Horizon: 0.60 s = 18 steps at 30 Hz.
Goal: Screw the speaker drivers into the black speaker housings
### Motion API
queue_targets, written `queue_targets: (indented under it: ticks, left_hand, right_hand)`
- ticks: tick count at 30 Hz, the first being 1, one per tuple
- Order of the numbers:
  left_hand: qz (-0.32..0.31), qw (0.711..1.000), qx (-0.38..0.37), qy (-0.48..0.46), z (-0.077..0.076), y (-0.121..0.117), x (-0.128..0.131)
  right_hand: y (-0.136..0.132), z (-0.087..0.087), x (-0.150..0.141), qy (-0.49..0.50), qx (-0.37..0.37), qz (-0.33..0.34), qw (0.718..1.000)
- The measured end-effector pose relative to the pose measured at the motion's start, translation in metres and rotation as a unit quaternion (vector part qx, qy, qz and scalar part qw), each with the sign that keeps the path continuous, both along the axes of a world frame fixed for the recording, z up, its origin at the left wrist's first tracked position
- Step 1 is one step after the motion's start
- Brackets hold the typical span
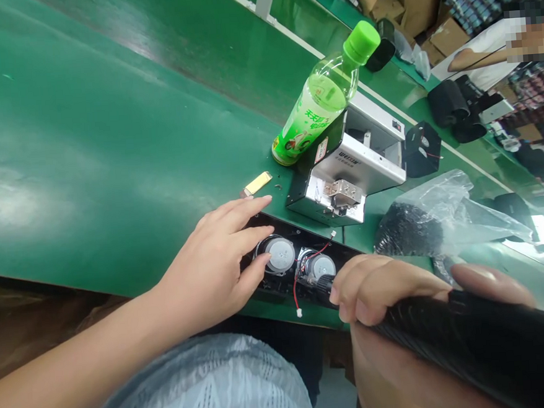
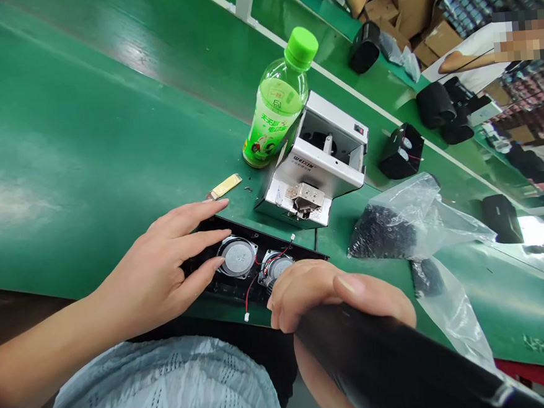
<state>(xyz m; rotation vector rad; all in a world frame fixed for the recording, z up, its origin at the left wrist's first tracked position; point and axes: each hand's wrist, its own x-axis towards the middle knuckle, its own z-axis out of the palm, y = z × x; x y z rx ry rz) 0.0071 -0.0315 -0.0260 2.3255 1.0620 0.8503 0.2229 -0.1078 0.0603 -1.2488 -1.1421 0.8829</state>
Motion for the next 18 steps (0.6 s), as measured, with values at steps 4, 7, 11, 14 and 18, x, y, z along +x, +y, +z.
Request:
queue_targets:
  ticks: [4, 7, 11, 14, 18]
  left_hand:
    - [-0.001, 1.000, -0.004, 0.002, 0.0009, -0.0001, -0.0008]
    - [-0.002, 1.000, -0.004, -0.001, 0.0009, -0.0006, -0.0014]
    - [0.002, 1.000, -0.002, -0.003, -0.0006, -0.0007, -0.0007]
    - [0.001, 1.000, 0.000, -0.003, -0.0018, -0.0001, 0.0004]
    - [0.000, 1.000, -0.001, -0.011, -0.0016, 0.0006, 0.0015]
  right_hand:
    - [0.0019, -0.0002, -0.0008, 0.017, 0.001, 0.002, 1.000]
    - [0.0018, -0.0028, 0.0001, 0.019, -0.006, 0.003, 1.000]
    - [0.0000, -0.0034, -0.0001, 0.041, 0.007, 0.008, 0.999]
    - [-0.0008, -0.0022, -0.0005, 0.011, 0.007, 0.020, 1.000]
    - [-0.0031, -0.0011, 0.0040, -0.076, 0.014, 0.099, 0.992]
